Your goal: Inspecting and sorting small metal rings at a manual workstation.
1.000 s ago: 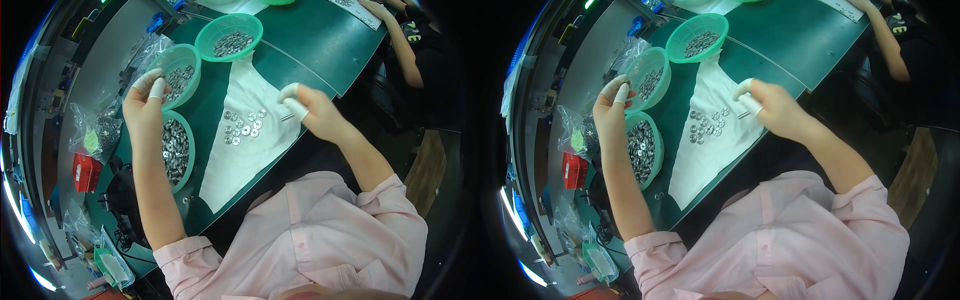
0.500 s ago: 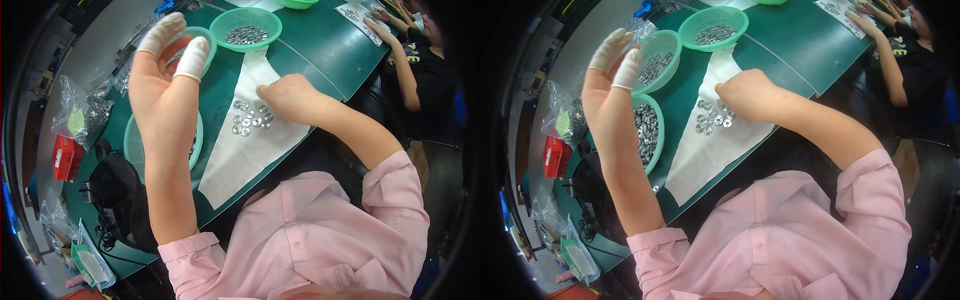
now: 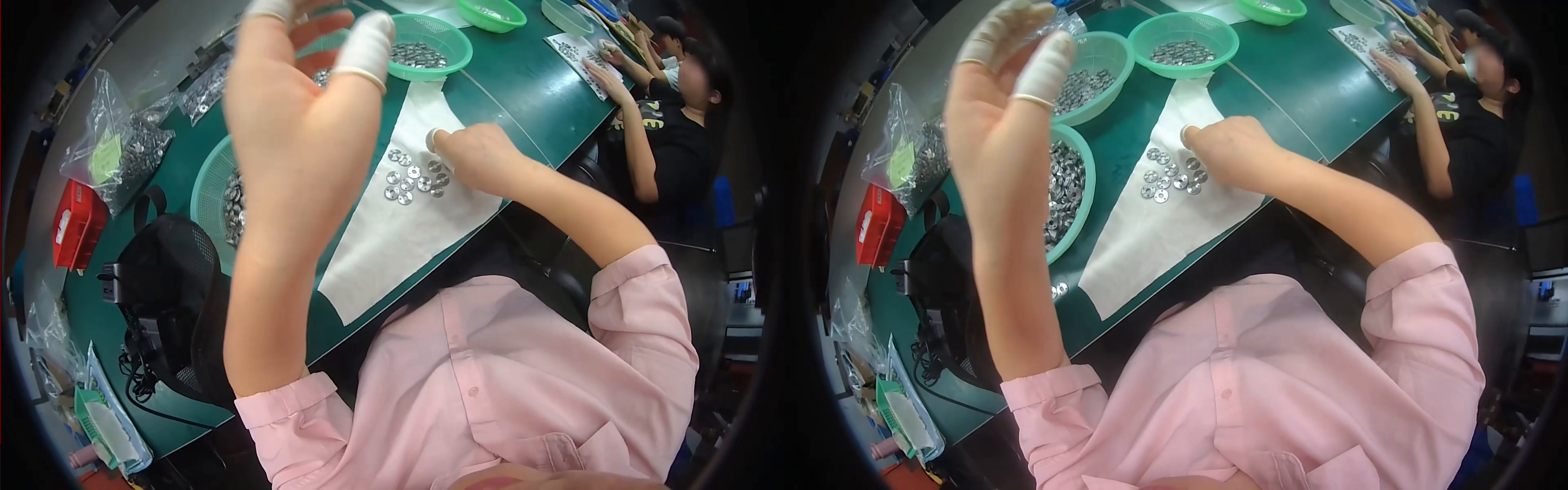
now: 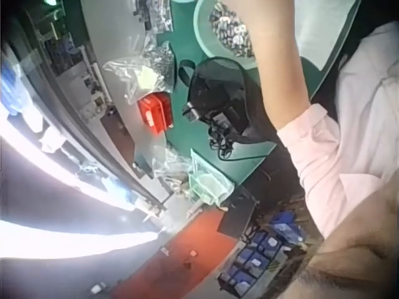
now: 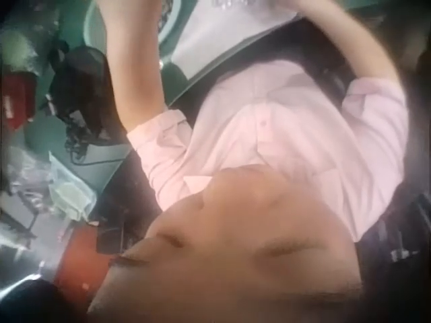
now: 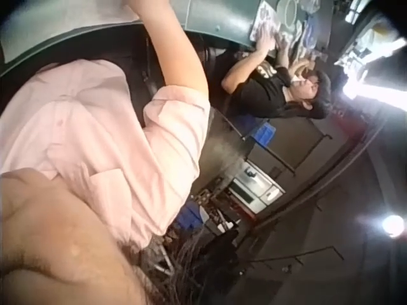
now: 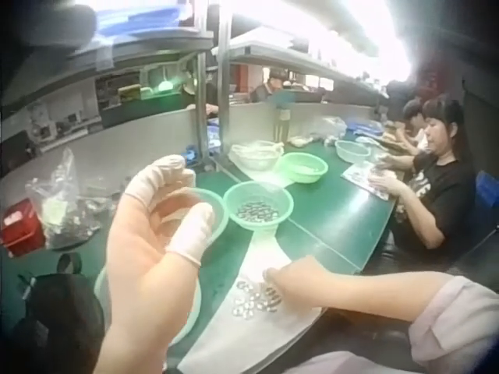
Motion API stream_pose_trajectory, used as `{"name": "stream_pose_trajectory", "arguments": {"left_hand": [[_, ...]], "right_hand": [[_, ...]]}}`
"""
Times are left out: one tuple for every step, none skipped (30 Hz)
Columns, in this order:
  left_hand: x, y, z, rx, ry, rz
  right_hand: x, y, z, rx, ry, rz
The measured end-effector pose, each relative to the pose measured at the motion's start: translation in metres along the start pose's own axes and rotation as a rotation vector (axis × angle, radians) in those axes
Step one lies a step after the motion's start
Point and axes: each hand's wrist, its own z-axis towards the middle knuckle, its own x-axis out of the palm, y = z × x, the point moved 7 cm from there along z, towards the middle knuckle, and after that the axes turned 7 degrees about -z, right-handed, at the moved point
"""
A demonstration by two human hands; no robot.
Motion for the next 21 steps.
{"name": "stream_pose_trajectory", "arguments": {"left_hand": [[0.008,0.002,0.000,-0.002,0.074,0.165],[0.011,0.011,0.000,0.179,0.156,0.156],[0.014,0.023,-0.003,0.359,0.229,0.152],[0.023,0.031,-0.007,0.348,0.278,0.257],[0.032,0.044,-0.011,0.299,0.357,0.290],[0.044,0.055,-0.016,0.246,0.443,0.321],[0.054,0.065,-0.022,0.197,0.540,0.360],[0.062,0.076,-0.028,0.094,0.637,0.391],[0.073,0.084,-0.033,-0.005,0.744,0.417],[0.082,0.089,-0.038,-0.073,0.771,0.349],[0.092,0.090,-0.042,-0.106,0.802,0.316],[0.100,0.093,-0.046,-0.141,0.826,0.287],[0.106,0.101,-0.048,-0.162,0.792,0.257],[0.112,0.109,-0.052,-0.166,0.801,0.263],[0.116,0.113,-0.052,-0.133,0.769,0.233],[0.120,0.117,-0.052,-0.099,0.736,0.203],[0.123,0.123,-0.054,-0.102,0.742,0.208],[0.126,0.125,-0.056,-0.059,0.760,0.218],[0.128,0.125,-0.058,-0.016,0.777,0.227],[0.127,0.123,-0.061,0.005,0.773,0.240],[0.128,0.121,-0.061,0.002,0.779,0.245]], "right_hand": [[0.013,-0.011,-0.007,0.020,-0.005,-0.002],[0.017,-0.025,-0.017,0.019,-0.254,0.174],[0.012,-0.036,-0.025,0.005,-0.503,0.351],[0.004,-0.036,-0.031,0.005,-0.511,0.354],[0.007,-0.050,-0.039,0.158,-0.418,0.900],[0.019,-0.057,-0.050,0.317,-0.295,1.445],[0.021,-0.059,-0.057,0.291,-0.333,1.678],[0.021,-0.060,-0.064,0.296,-0.339,1.687],[0.019,-0.060,-0.070,0.260,-0.331,1.883],[0.018,-0.060,-0.075,0.216,-0.319,2.077],[0.021,-0.061,-0.078,0.168,-0.317,2.126],[0.021,-0.063,-0.081,0.172,-0.327,2.136],[0.020,-0.064,-0.083,0.210,-0.312,2.166],[0.022,-0.068,-0.086,0.249,-0.294,2.196],[0.025,-0.072,-0.087,0.223,-0.282,2.234],[0.029,-0.078,-0.088,0.224,-0.286,2.242],[0.033,-0.080,-0.089,0.177,-0.257,2.275],[0.033,-0.079,-0.089,0.129,-0.227,2.310],[0.037,-0.075,-0.091,0.187,-0.229,2.308],[0.036,-0.069,-0.094,0.244,-0.229,2.305],[0.033,-0.069,-0.097,0.197,-0.235,2.300]]}}
